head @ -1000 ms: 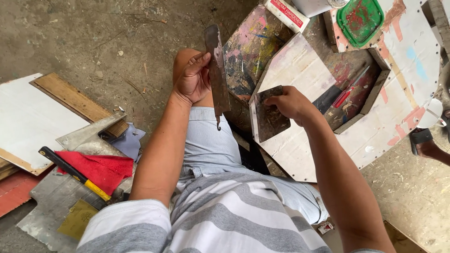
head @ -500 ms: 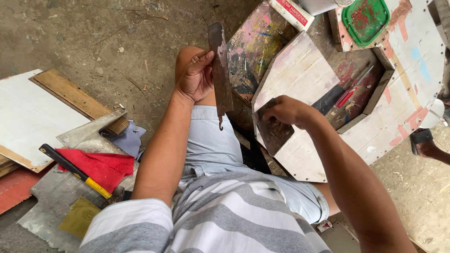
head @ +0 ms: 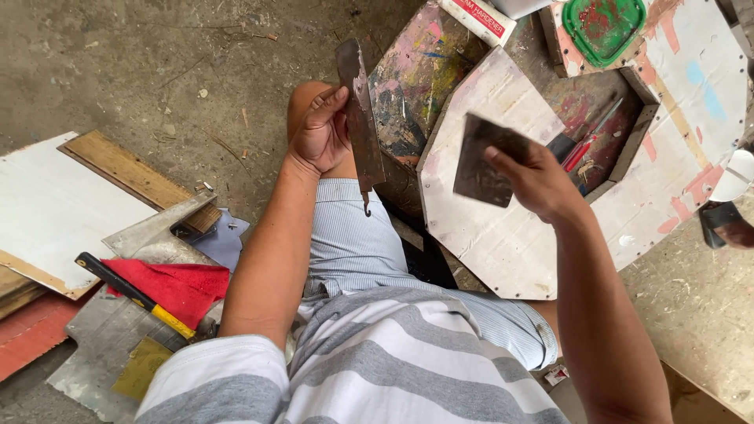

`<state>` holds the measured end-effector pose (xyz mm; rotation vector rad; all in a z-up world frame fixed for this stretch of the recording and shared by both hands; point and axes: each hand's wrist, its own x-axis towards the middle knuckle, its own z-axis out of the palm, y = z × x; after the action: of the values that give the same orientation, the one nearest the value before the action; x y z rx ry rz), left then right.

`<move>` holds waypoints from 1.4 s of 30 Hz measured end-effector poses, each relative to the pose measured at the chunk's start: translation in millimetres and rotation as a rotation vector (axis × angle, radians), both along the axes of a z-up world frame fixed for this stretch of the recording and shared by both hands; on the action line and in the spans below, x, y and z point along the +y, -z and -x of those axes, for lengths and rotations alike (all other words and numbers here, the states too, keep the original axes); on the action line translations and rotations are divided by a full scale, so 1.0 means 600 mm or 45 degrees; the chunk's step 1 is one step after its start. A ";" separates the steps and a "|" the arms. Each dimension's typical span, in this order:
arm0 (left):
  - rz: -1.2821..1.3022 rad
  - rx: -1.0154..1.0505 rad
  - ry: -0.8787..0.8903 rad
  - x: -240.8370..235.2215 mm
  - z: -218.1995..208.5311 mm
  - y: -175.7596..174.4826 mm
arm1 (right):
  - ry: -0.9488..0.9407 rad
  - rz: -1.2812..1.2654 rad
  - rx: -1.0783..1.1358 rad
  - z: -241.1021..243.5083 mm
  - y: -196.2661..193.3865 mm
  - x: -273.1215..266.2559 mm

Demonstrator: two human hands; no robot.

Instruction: Applying and smoothing filler or putty onto a large cutout workpiece using a spatula.

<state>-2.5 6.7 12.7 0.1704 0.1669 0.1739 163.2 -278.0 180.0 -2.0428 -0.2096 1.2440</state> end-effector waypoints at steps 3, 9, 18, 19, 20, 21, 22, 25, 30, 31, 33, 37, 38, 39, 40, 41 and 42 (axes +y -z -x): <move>-0.428 0.554 -0.194 -0.048 -0.028 -0.068 | -0.002 -0.115 -0.099 -0.005 0.003 -0.023; -0.722 0.723 -0.219 -0.190 -0.067 -0.160 | -0.056 -0.427 -0.383 -0.007 0.037 -0.067; -0.818 0.748 -0.310 -0.220 -0.077 -0.121 | -0.334 -0.284 -0.297 0.003 -0.038 -0.083; -0.819 0.749 -0.307 -0.213 -0.076 -0.139 | -0.331 -0.284 -0.295 0.003 -0.041 -0.088; -0.765 0.762 -0.329 -0.206 -0.074 -0.157 | -0.373 -0.232 -0.160 0.004 -0.044 -0.094; -0.709 0.774 -0.355 -0.200 -0.073 -0.175 | -0.417 -0.178 -0.025 0.003 -0.047 -0.100; -0.708 0.775 -0.355 -0.193 -0.077 -0.180 | -0.418 -0.177 -0.024 0.000 -0.055 -0.090; -0.320 0.607 -0.231 -0.204 -0.084 -0.200 | -0.071 -0.491 -0.277 -0.012 -0.036 -0.078; -0.125 0.441 0.056 -0.282 -0.110 -0.243 | 0.312 -1.007 0.113 -0.012 0.098 -0.110; -0.123 0.441 0.055 -0.250 -0.112 -0.260 | 0.311 -1.005 0.113 -0.009 0.107 -0.115; -0.120 0.410 -0.164 -0.182 -0.114 -0.295 | 0.199 -0.873 0.011 -0.002 0.128 -0.121; 0.292 0.178 -0.142 -0.053 -0.057 -0.216 | 0.190 -0.382 0.003 0.007 0.022 -0.097; 0.172 0.114 -0.146 -0.039 -0.043 -0.208 | 0.062 -0.150 -0.137 0.011 0.008 -0.085; 0.054 0.050 -0.147 -0.026 -0.030 -0.199 | -0.064 0.086 -0.275 0.015 -0.006 -0.075; 0.055 0.051 -0.142 -0.029 -0.019 -0.182 | -0.060 0.088 -0.274 0.025 0.012 -0.072; -0.071 0.234 -0.195 -0.031 -0.009 -0.165 | -0.229 0.105 -0.497 0.032 0.029 -0.067; -0.198 0.418 -0.248 -0.032 0.001 -0.149 | -0.400 0.120 -0.718 0.040 0.045 -0.061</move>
<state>-2.9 -12.7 101.8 0.3375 0.4982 0.3534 139.3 -314.7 152.7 -2.4741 -0.7722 0.8272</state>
